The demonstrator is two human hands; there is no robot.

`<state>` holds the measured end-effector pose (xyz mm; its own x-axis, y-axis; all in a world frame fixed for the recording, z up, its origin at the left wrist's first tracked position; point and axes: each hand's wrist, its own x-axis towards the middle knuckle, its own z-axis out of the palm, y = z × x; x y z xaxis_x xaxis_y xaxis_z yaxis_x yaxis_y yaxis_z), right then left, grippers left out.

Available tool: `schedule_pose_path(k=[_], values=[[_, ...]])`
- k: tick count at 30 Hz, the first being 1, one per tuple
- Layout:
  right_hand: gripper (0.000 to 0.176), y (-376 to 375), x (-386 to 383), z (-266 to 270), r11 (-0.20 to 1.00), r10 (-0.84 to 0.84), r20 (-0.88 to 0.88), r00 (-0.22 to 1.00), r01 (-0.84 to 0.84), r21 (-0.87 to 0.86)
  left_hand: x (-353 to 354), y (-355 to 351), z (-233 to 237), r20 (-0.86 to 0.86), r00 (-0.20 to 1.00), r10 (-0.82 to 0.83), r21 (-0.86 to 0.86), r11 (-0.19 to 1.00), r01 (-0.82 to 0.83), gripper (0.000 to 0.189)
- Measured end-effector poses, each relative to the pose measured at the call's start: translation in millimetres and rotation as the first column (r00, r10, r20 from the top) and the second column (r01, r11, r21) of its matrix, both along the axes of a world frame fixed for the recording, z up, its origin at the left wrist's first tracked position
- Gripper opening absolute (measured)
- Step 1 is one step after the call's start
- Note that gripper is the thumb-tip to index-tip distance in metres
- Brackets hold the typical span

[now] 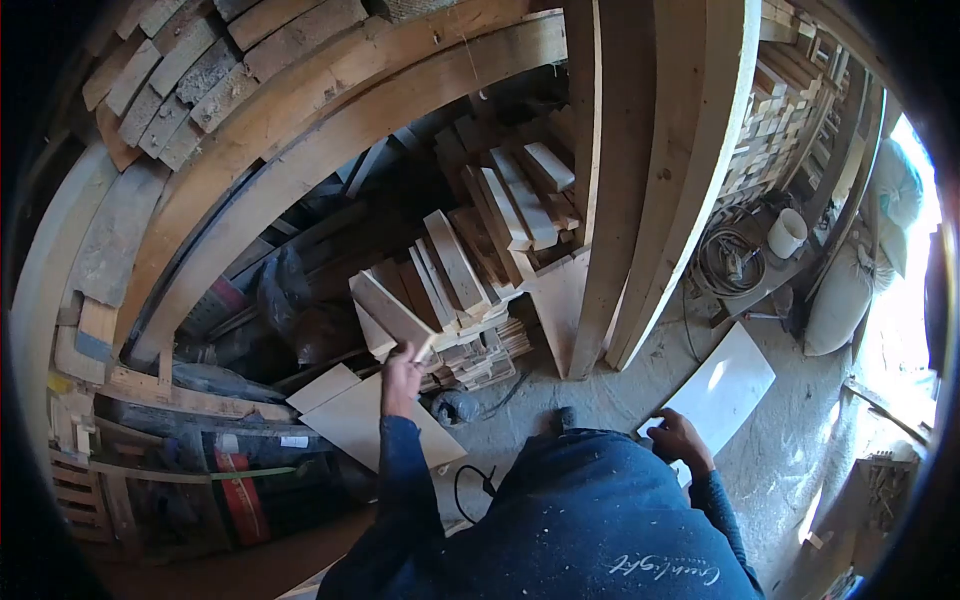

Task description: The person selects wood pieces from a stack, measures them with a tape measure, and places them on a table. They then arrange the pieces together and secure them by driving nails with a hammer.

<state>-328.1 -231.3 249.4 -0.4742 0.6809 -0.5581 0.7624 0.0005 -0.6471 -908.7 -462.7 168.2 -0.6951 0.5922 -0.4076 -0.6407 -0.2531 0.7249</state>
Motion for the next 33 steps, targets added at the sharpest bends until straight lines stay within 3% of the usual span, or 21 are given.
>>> schedule_pose_path(k=[2, 5, 6, 7, 8, 9, 11, 13, 14, 15, 16, 17, 20, 22, 23, 25, 28, 30, 31, 32, 33], values=[[0.059, 6, -27, 24, 1.000, 0.022, -0.128, 0.991, -0.024, -0.016, 87, 37, 90, -0.125, 0.978, -0.166, -0.092, 0.984, 0.155, 0.033], [0.066, 10, -82, 64, 0.998, 0.056, -0.350, 0.935, -0.067, -0.018, 153, 59, 65, -0.207, 0.757, -0.620, -0.192, 0.784, 0.590, 0.044], [0.065, 11, -94, 73, 0.993, 0.106, -0.398, 0.911, -0.116, -0.003, 181, 74, 50, -0.213, 0.658, -0.723, -0.263, 0.691, 0.674, 0.045], [0.065, 14, -104, 81, 0.986, 0.155, -0.446, 0.882, -0.163, 0.020, 209, 94, 52, -0.392, 0.499, -0.773, -0.326, 0.624, 0.710, 0.042], [0.065, 15, -111, 88, 0.977, 0.202, -0.494, 0.845, -0.206, 0.048, 223, 107, 54, -0.442, 0.353, -0.825, -0.381, 0.529, 0.758, 0.039], [0.050, 16, -114, 96, 0.981, 0.192, -0.378, 0.906, -0.178, 0.072, 236, 121, 55, -0.490, 0.201, -0.849, -0.435, 0.437, 0.788, 0.037], [0.042, 23, -96, 83, 0.997, 0.083, -0.315, 0.946, -0.080, 0.025, 238, 149, 45, -0.377, -0.042, -0.925, -0.479, 0.155, 0.864, 0.037], [0.033, 17, -70, 85, 1.000, -0.023, -0.275, 0.961, 0.027, 0.011, 206, 184, 25, -0.407, 0.177, -0.896, -0.310, 0.318, 0.896, 0.024], [0.032, 14, -54, 84, 0.985, -0.152, -0.223, 0.963, 0.130, -0.111, 184, 201, 3, -0.578, 0.346, -0.739, -0.502, 0.656, 0.564, 0.023], [0.031, 7, -36, 73, 0.979, -0.202, -0.214, 0.956, 0.194, -0.057, 157, 226, -12, -0.335, 0.630, -0.700, -0.568, 0.684, 0.458, 0.043], [0.031, -2, -15, 56, 0.967, -0.251, -0.206, 0.946, 0.255, -0.005, 129, 250, -27, -0.108, 0.880, -0.462, -0.613, 0.728, 0.308, 0.064], [0.028, -15, 6, 37, 0.935, -0.352, -0.251, 0.902, 0.352, -0.046, 99, 269, -46, -0.049, 0.955, -0.292, -0.532, 0.817, 0.223, 0.068], [0.025, -59, 52, 25, 0.780, -0.625, -0.217, 0.750, 0.605, -0.158, 65, 309, -57, 0.008, 0.959, -0.284, -0.333, 0.903, 0.270, 0.050], [0.023, -95, 99, -25, 0.744, -0.651, -0.161, 0.742, 0.666, 0.058, 66, 311, -68, -0.211, 0.948, -0.239, -0.319, 0.933, 0.164, 0.042], [0.025, -112, 103, -24, 0.684, -0.706, -0.227, 0.670, 0.729, 0.025, 67, 307, -74, -0.317, 0.925, -0.207, -0.307, 0.946, 0.106, 0.038], [0.028, -143, 108, -5, 0.536, -0.804, -0.338, 0.489, 0.842, -0.055, 64, 305, -81, -0.478, 0.854, -0.203, -0.358, 0.934, 0.022, 0.035], [0.026, -175, 123, 6, 0.411, -0.872, -0.360, 0.330, 0.895, -0.175, 29, 292, -95, -0.628, 0.682, -0.376, -0.552, 0.832, -0.049, 0.031], [0.027, -183, 123, 48, 0.338, -0.934, -0.239, 0.264, 0.870, -0.358, 3, 287, -87, -0.548, 0.674, -0.496, -0.589, 0.801, 0.109, 0.029], [0.031, -197, 141, 23, 0.450, -0.881, -0.280, 0.381, 0.856, -0.253, -6, 290, -83, -0.467, 0.712, -0.525, -0.587, 0.786, 0.194, 0.028], [0.035, -203, 141, 36, 0.468, -0.869, -0.306, 0.388, 0.845, -0.258, -15, 302, -79, -0.395, 0.745, -0.538, -0.600, 0.765, 0.234, 0.026], [0.036, -202, 141, 54, 0.408, -0.911, -0.249, 0.328, 0.804, -0.434, -24, 316, -72, -0.345, 0.760, -0.550, -0.653, 0.723, 0.226, 0.025]])
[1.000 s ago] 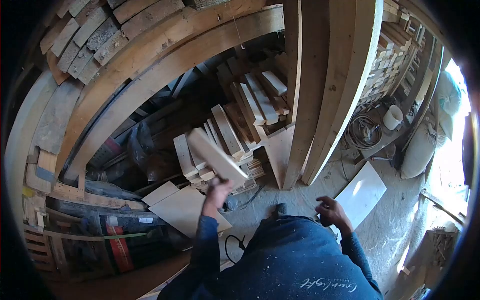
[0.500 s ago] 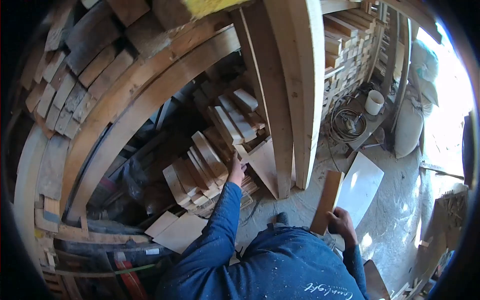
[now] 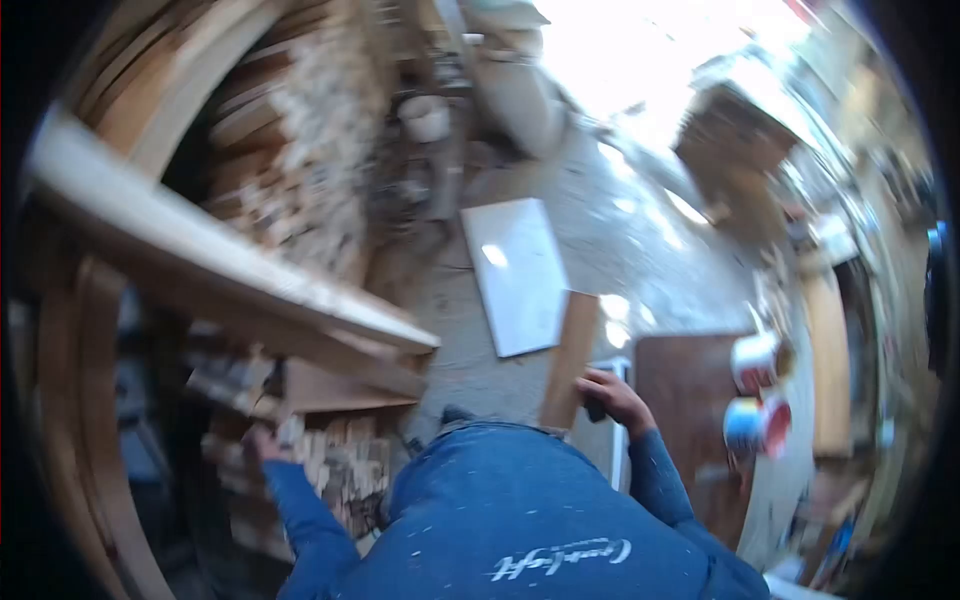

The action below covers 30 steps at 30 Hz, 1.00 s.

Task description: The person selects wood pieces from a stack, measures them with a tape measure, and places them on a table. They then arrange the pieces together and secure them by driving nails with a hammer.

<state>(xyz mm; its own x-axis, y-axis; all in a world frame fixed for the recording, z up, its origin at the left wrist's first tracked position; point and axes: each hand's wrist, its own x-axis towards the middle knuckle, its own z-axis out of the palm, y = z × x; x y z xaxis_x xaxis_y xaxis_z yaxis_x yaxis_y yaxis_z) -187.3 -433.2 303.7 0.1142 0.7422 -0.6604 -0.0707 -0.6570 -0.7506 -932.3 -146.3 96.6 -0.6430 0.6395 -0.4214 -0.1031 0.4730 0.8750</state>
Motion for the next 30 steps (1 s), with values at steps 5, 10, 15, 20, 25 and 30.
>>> schedule_pose_path(k=[5, 10, 15, 20, 25, 30], values=[[0.042, -51, -2, -14, 0.969, -0.123, -0.135, 0.983, 0.148, 0.197, -49, 7, 17, 0.093, 0.981, -0.170, 0.053, 0.985, 0.165, 0.021], [0.042, -119, -10, -23, 0.955, -0.245, -0.109, 0.963, 0.259, 0.146, -18, 23, 63, -0.185, 0.974, -0.130, -0.193, 0.977, 0.093, 0.022], [0.042, -186, 9, -39, 0.973, -0.095, 0.708, 0.699, 0.215, -0.082, -47, -44, 113, -0.710, 0.678, -0.189, -0.199, 0.978, 0.064, 0.035], [0.026, -218, 24, -69, 0.914, 0.154, 0.984, 0.095, 0.364, -0.178, 120, -170, 189, 0.135, 0.963, -0.233, 0.336, 0.925, 0.177, 0.051], [0.025, -231, 45, -159, 0.871, 0.219, 0.973, 0.078, 0.434, -0.230, 266, -250, 219, 0.408, 0.555, -0.725, 0.499, 0.686, 0.530, 0.070], [0.034, -226, -18, -126, 0.909, -0.001, 0.969, 0.246, 0.404, -0.102, 338, -278, 234, 0.579, 0.212, -0.787, 0.399, 0.501, 0.768, 0.064]])
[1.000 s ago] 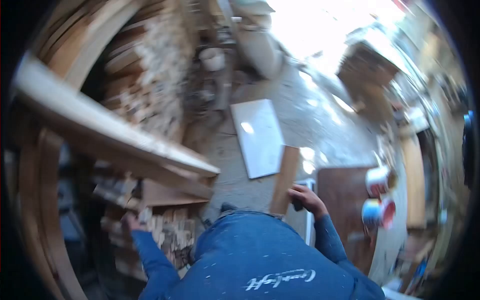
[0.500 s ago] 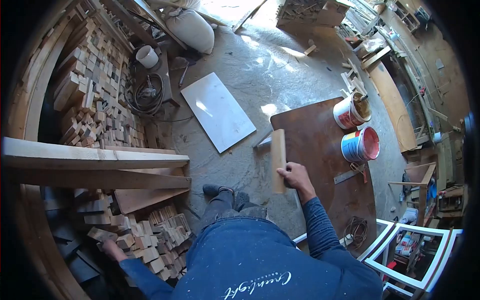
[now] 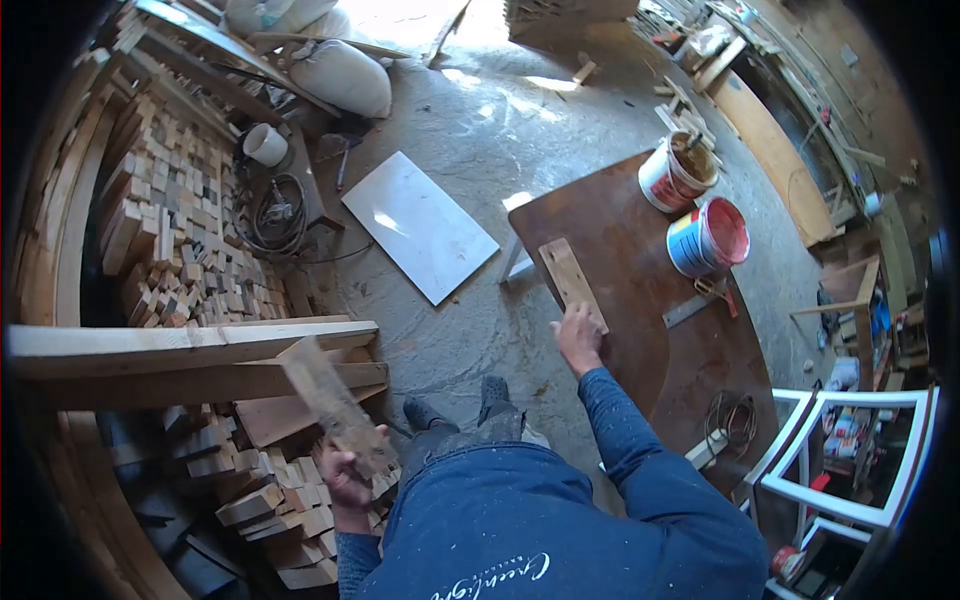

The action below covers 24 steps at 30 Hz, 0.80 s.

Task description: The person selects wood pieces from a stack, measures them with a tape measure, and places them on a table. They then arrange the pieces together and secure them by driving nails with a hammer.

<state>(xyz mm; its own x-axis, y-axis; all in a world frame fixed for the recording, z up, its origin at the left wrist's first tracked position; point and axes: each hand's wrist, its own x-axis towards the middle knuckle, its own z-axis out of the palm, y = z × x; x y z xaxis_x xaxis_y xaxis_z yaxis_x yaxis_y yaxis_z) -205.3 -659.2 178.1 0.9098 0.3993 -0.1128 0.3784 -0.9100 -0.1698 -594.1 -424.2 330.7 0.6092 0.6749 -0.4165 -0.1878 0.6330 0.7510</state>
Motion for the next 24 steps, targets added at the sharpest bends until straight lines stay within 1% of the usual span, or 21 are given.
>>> schedule_pose_path(k=[1, 2, 3, 4, 5, 6, 7, 8, 9, 10, 11, 12, 15, 16, 18, 19, 20, 21, 22, 23, 24], values=[[0.037, 2, -18, 3, 0.996, -0.006, -0.064, 0.998, 0.011, 0.083, 9, -1, -3, -0.008, 0.997, -0.082, -0.007, 0.997, 0.082, 0.061], [0.042, -2, -39, -2, 0.990, 0.048, -0.182, 0.982, -0.022, 0.140, 22, -1, -5, 0.011, 0.991, -0.132, -0.043, 0.990, 0.133, 0.047], [0.046, -4, -60, -3, 0.978, 0.109, -0.290, 0.951, -0.050, 0.204, 28, 1, -17, -0.003, 0.983, -0.182, -0.079, 0.980, 0.181, 0.044], [0.051, 1, -77, -2, 0.962, 0.177, -0.472, 0.864, -0.050, 0.268, 31, 3, -36, -0.016, 0.974, -0.226, -0.113, 0.968, 0.223, 0.041], [0.056, 6, -93, 12, 0.941, 0.254, -0.627, 0.736, -0.038, 0.337, 34, 5, -48, -0.031, 0.964, -0.264, -0.145, 0.955, 0.257, 0.038], [0.059, 9, -104, 26, 0.909, 0.283, -0.692, 0.664, 0.046, 0.415, 48, 2, -50, -0.052, 0.954, -0.295, -0.197, 0.940, 0.280, 0.035], [0.062, 15, -115, 42, 0.864, 0.328, -0.745, 0.580, 0.133, 0.485, 54, 3, -62, -0.038, 0.932, -0.360, -0.234, 0.910, 0.342, 0.037], [0.064, 23, -128, 57, 0.811, 0.390, -0.785, 0.481, 0.226, 0.540, 66, 0, -57, -0.069, 0.911, -0.405, -0.270, 0.887, 0.374, 0.044], [0.065, 31, -138, 73, 0.777, 0.389, -0.810, 0.439, 0.316, 0.545, 72, 0, -62, -0.106, 0.890, -0.443, -0.229, 0.882, 0.411, 0.047], [0.066, 37, -139, 88, 0.738, 0.388, -0.828, 0.405, 0.401, 0.543, 73, 0, -72, -0.122, 0.883, -0.453, -0.258, 0.873, 0.413, 0.047], [0.067, 40, -139, 94, 0.694, 0.377, -0.845, 0.380, 0.487, 0.529, 82, -2, -68, -0.099, 0.882, -0.460, -0.283, 0.863, 0.418, 0.044], [0.069, 42, -142, 86, 0.668, 0.381, -0.815, 0.437, 0.479, 0.569, 90, -3, -61, -0.067, 0.871, -0.486, -0.299, 0.843, 0.447, 0.042], [0.075, 59, -140, 122, 0.822, 0.250, -0.638, 0.728, 0.189, 0.538, 105, -10, -54, 0.032, 0.846, -0.532, -0.333, 0.792, 0.511, 0.040], [0.073, 64, -141, 124, 0.847, 0.224, -0.620, 0.752, 0.164, 0.505, 108, -13, -54, 0.065, 0.838, -0.542, -0.340, 0.777, 0.529, 0.041], [0.069, 72, -142, 129, 0.893, 0.179, -0.574, 0.799, 0.113, 0.436, 111, -18, -53, -0.074, 0.791, -0.607, -0.187, 0.788, 0.587, 0.041], [0.068, 76, -135, 139, 0.876, 0.227, -0.675, 0.702, 0.156, 0.456, 114, -19, -53, -0.148, 0.768, -0.623, -0.108, 0.782, 0.613, 0.041], [0.068, 79, -126, 154, 0.861, 0.277, -0.763, 0.585, 0.202, 0.467, 117, -20, -47, -0.206, 0.736, -0.645, 0.109, 0.732, 0.673, 0.044], [0.067, 79, -123, 162, 0.850, 0.324, -0.833, 0.449, 0.249, 0.465, 117, -21, -39, -0.274, 0.708, -0.650, 0.309, 0.638, 0.705, 0.047], [0.065, 69, -127, 113, 0.794, 0.324, -0.863, 0.389, 0.385, 0.471, 118, -22, -30, -0.344, 0.689, -0.638, 0.486, 0.507, 0.712, 0.051], [0.066, 58, -126, 79, 0.659, 0.455, -0.846, 0.278, 0.534, 0.529, 118, -22, -26, -0.412, 0.677, -0.610, 0.630, 0.346, 0.695, 0.056], [0.067, 50, -125, 75, 0.546, 0.548, -0.832, 0.086, 0.717, 0.434, 115, -19, -26, -0.282, 0.675, -0.682, 0.455, 0.524, 0.720, 0.056]])
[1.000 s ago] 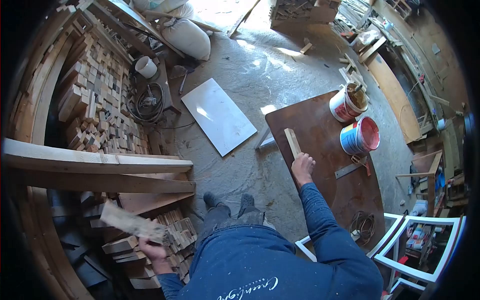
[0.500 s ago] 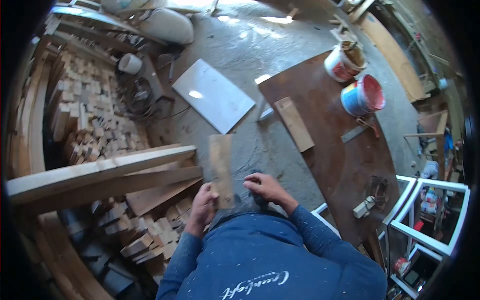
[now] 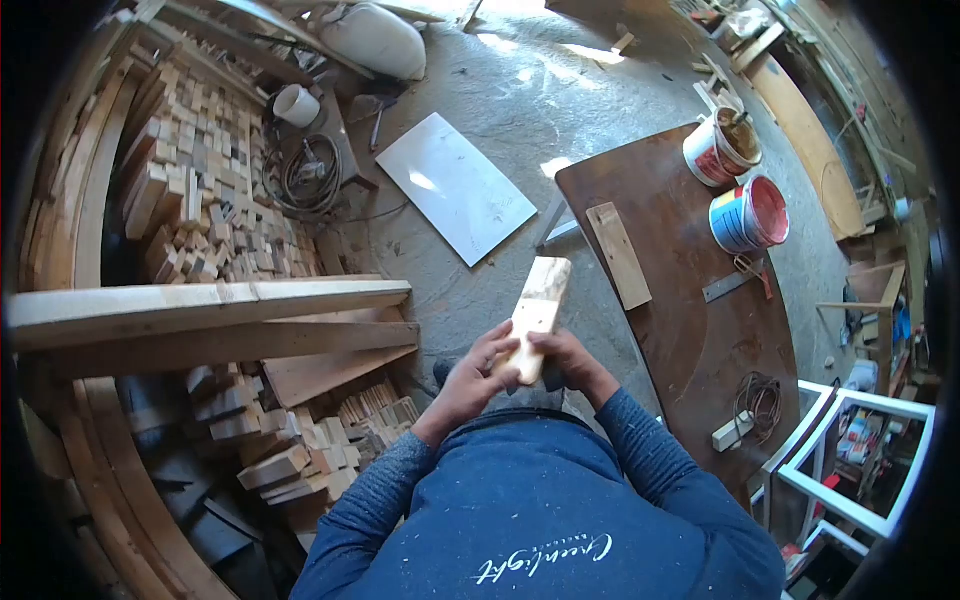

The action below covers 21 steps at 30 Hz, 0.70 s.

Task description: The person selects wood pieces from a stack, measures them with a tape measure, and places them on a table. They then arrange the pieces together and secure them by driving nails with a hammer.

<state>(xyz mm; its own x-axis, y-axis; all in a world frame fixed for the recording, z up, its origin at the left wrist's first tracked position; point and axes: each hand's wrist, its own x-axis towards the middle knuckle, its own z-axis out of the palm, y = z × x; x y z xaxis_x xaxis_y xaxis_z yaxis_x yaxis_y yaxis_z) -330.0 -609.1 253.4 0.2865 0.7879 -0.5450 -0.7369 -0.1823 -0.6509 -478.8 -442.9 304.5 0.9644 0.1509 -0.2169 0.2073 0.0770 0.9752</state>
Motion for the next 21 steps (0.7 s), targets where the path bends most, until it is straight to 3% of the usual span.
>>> schedule_pose_path(k=[1, 2, 3, 6, 8, 9, 10, 11, 12, 13, 14, 15, 17, 18, 20, 21], values=[[0.070, -7, 2, -3, 0.989, -0.063, -0.277, 0.959, 0.096, 0.109, 0, 4, 4, -0.007, 0.999, 0.045, -0.182, 0.982, -0.045, 0.048], [0.075, -10, 5, -8, 0.974, -0.035, -0.360, 0.932, 0.112, 0.195, -3, 2, 5, -0.011, 0.996, 0.094, -0.278, 0.956, -0.093, 0.046], [0.076, -15, 10, -10, 0.977, -0.007, -0.302, 0.953, 0.072, 0.203, -6, 2, 5, -0.021, 0.990, 0.143, -0.368, 0.919, -0.140, 0.044], [0.075, -19, 24, 25, 0.985, 0.037, -0.130, 0.991, -0.014, 0.172, -29, 17, 3, -0.251, 0.960, 0.124, -0.043, 0.989, -0.140, 0.045], [0.056, -32, 54, 7, 0.993, 0.015, -0.086, 0.996, -0.006, 0.115, -56, 28, -29, -0.273, 0.947, 0.172, 0.320, 0.944, -0.079, 0.049], [0.046, -51, 73, -14, 0.980, -0.080, 0.049, 0.996, 0.087, -0.177, -81, 35, -48, -0.312, 0.922, 0.230, 0.496, 0.867, -0.048, 0.051], [0.035, -84, 112, -93, 0.959, -0.105, 0.254, 0.961, 0.166, -0.230, -104, 41, -66, -0.350, 0.895, 0.278, 0.551, 0.833, -0.043, 0.052], [0.036, -63, 113, -40, 0.961, -0.118, 0.227, 0.967, 0.169, -0.218, -129, 46, -74, -0.394, 0.860, 0.325, 0.597, 0.802, -0.029, 0.055], [0.042, -48, 130, -19, 0.953, -0.001, 0.271, 0.962, 0.083, -0.291, -157, 51, -71, -0.473, 0.785, 0.400, 0.628, 0.778, -0.018, 0.046], [0.051, -45, 148, -26, 0.851, 0.236, 0.529, 0.815, 0.089, -0.517, -177, 60, -67, -0.541, 0.709, 0.452, 0.645, 0.764, 0.004, 0.038], [0.060, -40, 167, -33, 0.659, 0.513, 0.603, 0.611, 0.170, -0.733, -194, 69, -64, -0.600, 0.641, 0.479, 0.647, 0.761, 0.037, 0.031], [0.069, -29, 164, -6, 0.501, 0.716, 0.610, 0.339, 0.359, -0.788, -211, 80, -59, -0.561, 0.600, 0.570, 0.721, 0.693, 0.016, 0.028], [0.078, -36, 179, -34, 0.510, 0.766, 0.640, 0.054, 0.556, -0.657, -248, 108, -44, -0.451, 0.541, 0.710, 0.845, 0.535, 0.003, 0.025], [0.083, -39, 187, -46, 0.520, 0.782, 0.616, -0.090, 0.639, -0.567, -282, 126, -66, -0.333, 0.463, 0.821, 0.904, 0.418, -0.091, 0.024], [0.085, -29, 194, -50, 0.368, 0.890, 0.454, 0.039, 0.526, -0.767, -336, 159, -88, -0.109, 0.227, 0.968, 0.956, 0.165, -0.243, 0.022], [0.087, -24, 197, -52, 0.277, 0.929, 0.357, 0.097, 0.457, -0.845, -353, 178, -76, -0.106, 0.111, 0.988, 0.946, 0.135, -0.296, 0.022]])
